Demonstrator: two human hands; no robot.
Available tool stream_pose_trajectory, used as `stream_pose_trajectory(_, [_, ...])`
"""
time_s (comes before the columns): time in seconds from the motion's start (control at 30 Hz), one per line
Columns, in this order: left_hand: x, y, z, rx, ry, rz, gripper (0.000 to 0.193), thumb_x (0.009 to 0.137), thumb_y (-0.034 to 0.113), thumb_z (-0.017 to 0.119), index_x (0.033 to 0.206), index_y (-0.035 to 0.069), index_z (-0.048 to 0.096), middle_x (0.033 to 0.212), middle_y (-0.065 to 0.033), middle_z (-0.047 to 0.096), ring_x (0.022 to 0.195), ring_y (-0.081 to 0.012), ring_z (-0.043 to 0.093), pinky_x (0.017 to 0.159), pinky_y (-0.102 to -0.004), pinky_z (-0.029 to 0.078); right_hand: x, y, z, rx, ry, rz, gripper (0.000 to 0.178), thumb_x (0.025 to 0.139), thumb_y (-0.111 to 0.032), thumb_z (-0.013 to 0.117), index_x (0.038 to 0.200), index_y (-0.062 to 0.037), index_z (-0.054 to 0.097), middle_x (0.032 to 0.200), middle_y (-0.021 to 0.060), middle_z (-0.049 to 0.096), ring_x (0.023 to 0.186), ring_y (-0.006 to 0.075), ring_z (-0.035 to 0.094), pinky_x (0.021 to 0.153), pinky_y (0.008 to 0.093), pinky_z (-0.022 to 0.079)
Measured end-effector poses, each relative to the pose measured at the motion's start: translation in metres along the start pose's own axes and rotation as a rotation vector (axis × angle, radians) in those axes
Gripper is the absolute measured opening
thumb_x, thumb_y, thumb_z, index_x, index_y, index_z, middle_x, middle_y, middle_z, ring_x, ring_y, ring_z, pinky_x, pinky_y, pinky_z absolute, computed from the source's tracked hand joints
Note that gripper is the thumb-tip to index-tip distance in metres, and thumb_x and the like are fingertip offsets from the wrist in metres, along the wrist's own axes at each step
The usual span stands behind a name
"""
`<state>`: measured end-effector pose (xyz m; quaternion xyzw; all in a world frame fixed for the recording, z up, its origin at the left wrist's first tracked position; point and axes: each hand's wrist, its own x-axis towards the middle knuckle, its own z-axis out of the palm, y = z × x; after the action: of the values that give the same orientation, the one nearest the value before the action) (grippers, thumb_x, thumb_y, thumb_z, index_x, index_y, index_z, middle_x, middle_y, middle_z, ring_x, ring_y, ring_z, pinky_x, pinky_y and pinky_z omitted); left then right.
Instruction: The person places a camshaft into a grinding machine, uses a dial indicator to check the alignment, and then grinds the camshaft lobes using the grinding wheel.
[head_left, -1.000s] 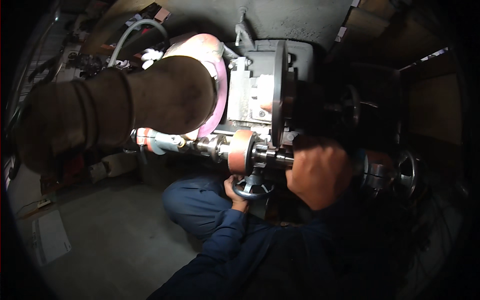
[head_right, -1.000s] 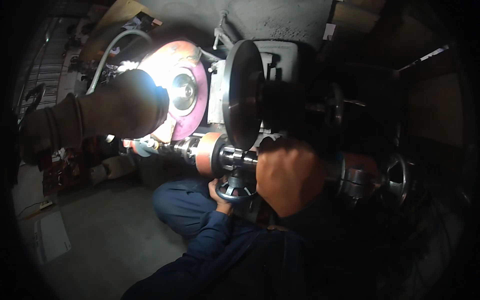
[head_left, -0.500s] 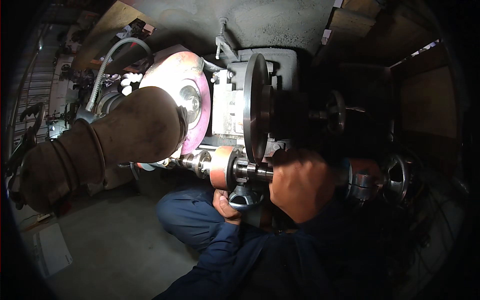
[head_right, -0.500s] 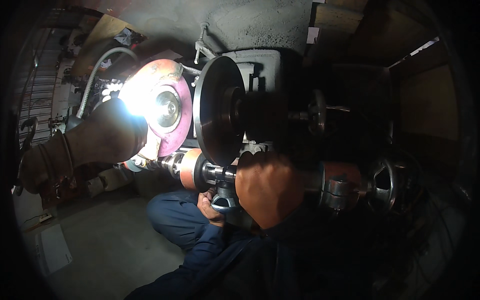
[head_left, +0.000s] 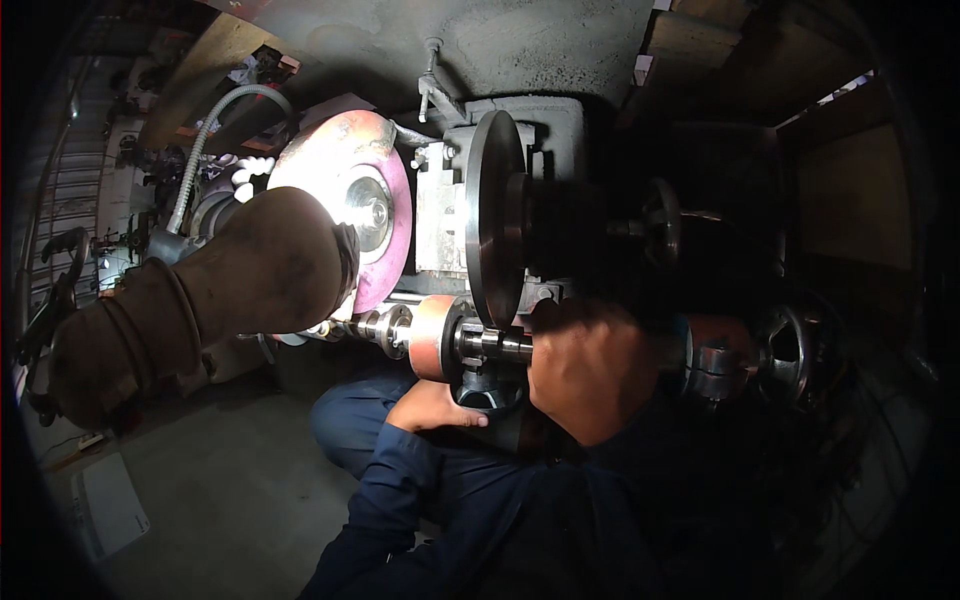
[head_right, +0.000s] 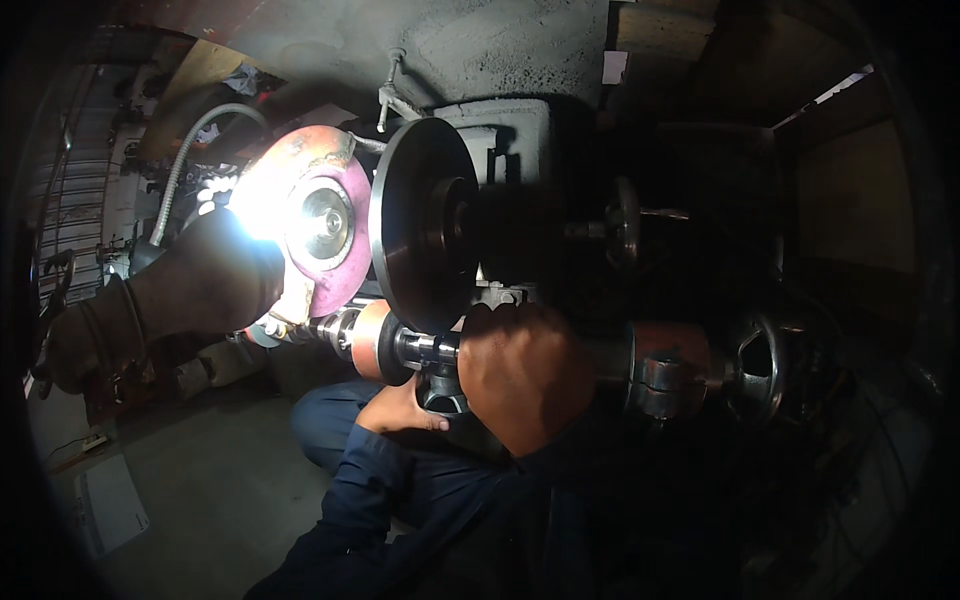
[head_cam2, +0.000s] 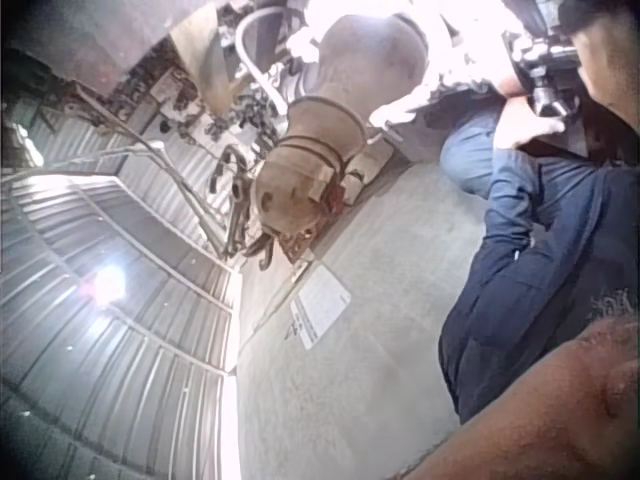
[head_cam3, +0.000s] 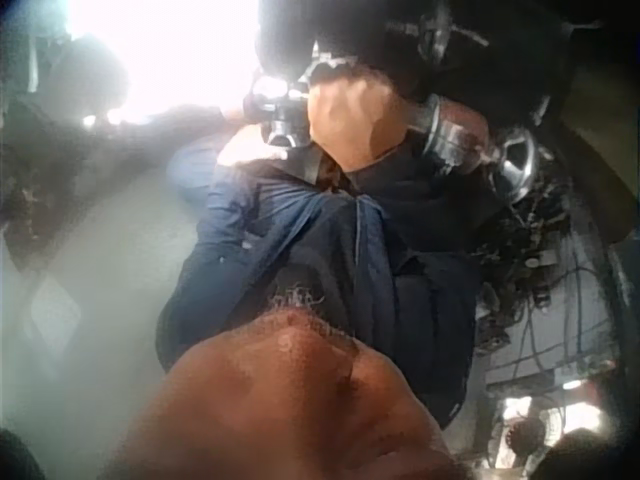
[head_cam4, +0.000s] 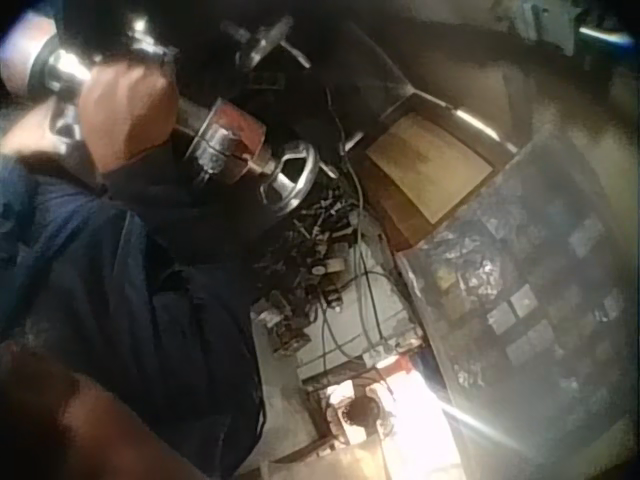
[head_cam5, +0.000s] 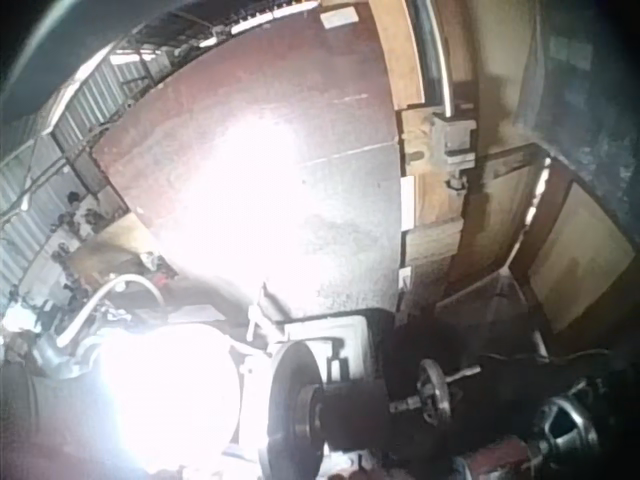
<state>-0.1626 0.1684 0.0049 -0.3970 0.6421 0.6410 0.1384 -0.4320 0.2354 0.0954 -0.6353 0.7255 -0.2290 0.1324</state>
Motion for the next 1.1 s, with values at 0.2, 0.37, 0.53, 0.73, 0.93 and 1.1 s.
stream_pose_trajectory(0.2, [0.004,0.02,0.006,0.003,0.003,-0.057,0.105,0.057,0.023,0.09,0.143,-0.002,0.036,0.134,-0.0169,0.054,0.13,-0.0275,0.048,0.111,-0.0381,0.033,-0.001,0.0,-0.002,-0.01,-0.027,0.02,0.008,0.067,-0.011,0.062,0.072,-0.0064,0.067,0.068,0.0108,0.062,0.061,0.0274,0.064,0.057,0.0394,0.052])
stream_pose_trajectory(0.37, [0.002,0.017,0.01,0.08,0.076,-0.004,0.101,0.057,0.021,0.089,0.141,-0.003,0.038,0.131,-0.0192,0.057,0.128,-0.03,0.051,0.109,-0.0383,0.036,0.001,-0.001,-0.003,-0.023,-0.014,0.001,0.009,0.064,-0.014,0.066,0.07,-0.0073,0.067,0.065,0.0105,0.062,0.06,0.0276,0.064,0.056,0.0401,0.052])
stream_pose_trajectory(0.53, [0.002,0.028,0.013,0.121,0.099,-0.045,0.097,0.055,0.019,0.089,0.137,-0.002,0.042,0.128,-0.0187,0.059,0.125,-0.0306,0.053,0.107,-0.0384,0.039,0.0,0.0,-0.007,-0.074,-0.07,-0.018,0.011,0.062,-0.016,0.068,0.069,-0.0073,0.067,0.064,0.0104,0.062,0.06,0.0279,0.063,0.056,0.041,0.052])
stream_pose_trajectory(0.73, [0.001,0.033,0.012,0.074,0.093,-0.074,0.095,0.055,0.019,0.089,0.136,-0.002,0.045,0.129,-0.0181,0.058,0.126,-0.0306,0.052,0.107,-0.0393,0.038,0.001,-0.003,-0.012,-0.089,-0.063,-0.025,0.007,0.07,-0.01,0.065,0.075,-0.0084,0.069,0.071,0.0097,0.067,0.063,0.0252,0.067,0.061,0.0351,0.054])
stream_pose_trajectory(0.93, [-0.001,0.034,0.011,0.112,0.098,-0.034,0.097,0.057,0.022,0.09,0.138,-0.002,0.043,0.131,-0.0191,0.057,0.128,-0.0324,0.05,0.108,-0.0399,0.037,-0.003,-0.002,-0.005,-0.071,-0.039,-0.023,0.017,0.061,-0.019,0.071,0.074,-0.0086,0.065,0.072,0.0107,0.059,0.066,0.0284,0.062,0.061,0.0429,0.051])
stream_pose_trajectory(1.1, [-0.002,0.036,0.006,0.108,0.038,-0.082,0.096,0.061,0.028,0.091,0.139,-0.001,0.043,0.135,-0.0202,0.055,0.132,-0.0332,0.047,0.11,-0.0405,0.035,-0.002,-0.001,-0.009,-0.072,0.033,-0.07,0.021,0.06,-0.018,0.073,0.077,-0.0079,0.066,0.078,0.0102,0.061,0.071,0.0294,0.063,0.064,0.0424,0.052])
